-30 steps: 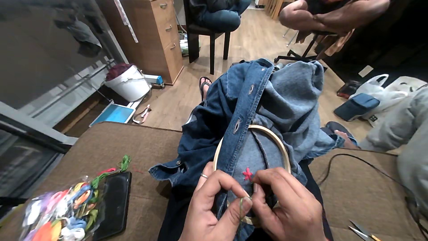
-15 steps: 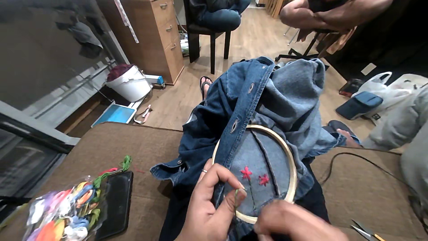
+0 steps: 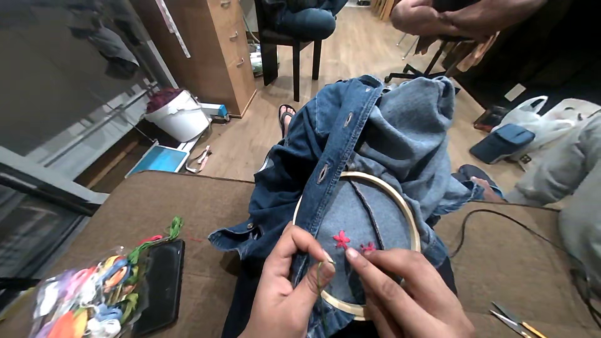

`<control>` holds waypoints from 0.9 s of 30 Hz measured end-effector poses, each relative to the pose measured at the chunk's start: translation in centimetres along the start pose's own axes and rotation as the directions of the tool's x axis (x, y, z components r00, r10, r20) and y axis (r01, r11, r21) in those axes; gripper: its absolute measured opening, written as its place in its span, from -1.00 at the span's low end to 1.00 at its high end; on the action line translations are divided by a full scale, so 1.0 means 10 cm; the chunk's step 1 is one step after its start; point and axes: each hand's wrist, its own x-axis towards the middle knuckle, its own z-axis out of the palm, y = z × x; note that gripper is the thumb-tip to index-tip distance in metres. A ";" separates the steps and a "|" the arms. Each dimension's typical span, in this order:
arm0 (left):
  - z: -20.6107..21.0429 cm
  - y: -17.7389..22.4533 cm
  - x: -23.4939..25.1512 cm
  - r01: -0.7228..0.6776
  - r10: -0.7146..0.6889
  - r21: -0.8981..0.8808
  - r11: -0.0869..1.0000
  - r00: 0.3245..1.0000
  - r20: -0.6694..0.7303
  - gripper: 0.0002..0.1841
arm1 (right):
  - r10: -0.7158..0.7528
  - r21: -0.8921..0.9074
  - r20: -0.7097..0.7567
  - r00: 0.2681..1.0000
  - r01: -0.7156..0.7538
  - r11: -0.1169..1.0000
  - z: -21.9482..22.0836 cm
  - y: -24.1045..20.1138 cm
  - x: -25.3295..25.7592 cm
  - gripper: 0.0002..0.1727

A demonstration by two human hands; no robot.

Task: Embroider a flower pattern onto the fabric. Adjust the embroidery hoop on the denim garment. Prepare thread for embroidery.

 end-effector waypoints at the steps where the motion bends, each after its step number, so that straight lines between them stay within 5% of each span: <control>1: 0.00 0.00 0.00 -0.002 0.002 0.009 1.000 1.000 0.000 -0.90 | -0.004 -0.027 0.005 1.000 0.004 1.000 0.01 -0.01 0.01 -0.68; 8: -0.02 0.00 0.00 -0.007 0.007 0.015 1.000 1.000 0.016 -0.91 | 0.128 0.139 -0.045 0.991 -0.121 0.983 -0.01 -0.02 0.05 -0.67; 13: -0.02 0.00 0.00 0.010 -0.010 0.015 1.000 1.000 0.005 -0.91 | 0.048 0.055 -0.006 0.999 -0.048 0.997 0.04 0.00 0.01 -0.68; 16: -0.06 0.12 0.01 0.034 -0.034 -0.011 0.999 0.999 0.014 -0.93 | 0.143 0.134 -0.127 0.982 -0.126 0.983 -0.05 0.03 0.00 -0.68; 18: -0.12 0.27 0.03 0.059 -0.059 -0.016 0.998 0.998 0.013 -0.95 | 0.107 0.142 -0.156 0.982 -0.085 0.986 -0.15 0.15 -0.03 -0.44; 21: -0.18 0.48 0.07 0.043 -0.042 -0.059 0.997 0.999 0.015 -0.94 | 0.065 0.174 0.010 0.998 -0.066 0.983 -0.18 0.16 -0.07 0.01; 24: -0.08 0.63 0.11 -0.022 0.046 -0.294 0.956 0.996 0.075 -0.91 | 0.053 0.181 0.080 0.995 -0.067 0.981 0.02 0.05 -0.06 -0.23; 27: 0.15 0.77 0.16 0.011 0.119 -0.593 0.805 0.976 0.180 -0.87 | 0.162 0.594 -0.083 0.983 -0.082 0.800 0.35 0.14 -0.20 -0.61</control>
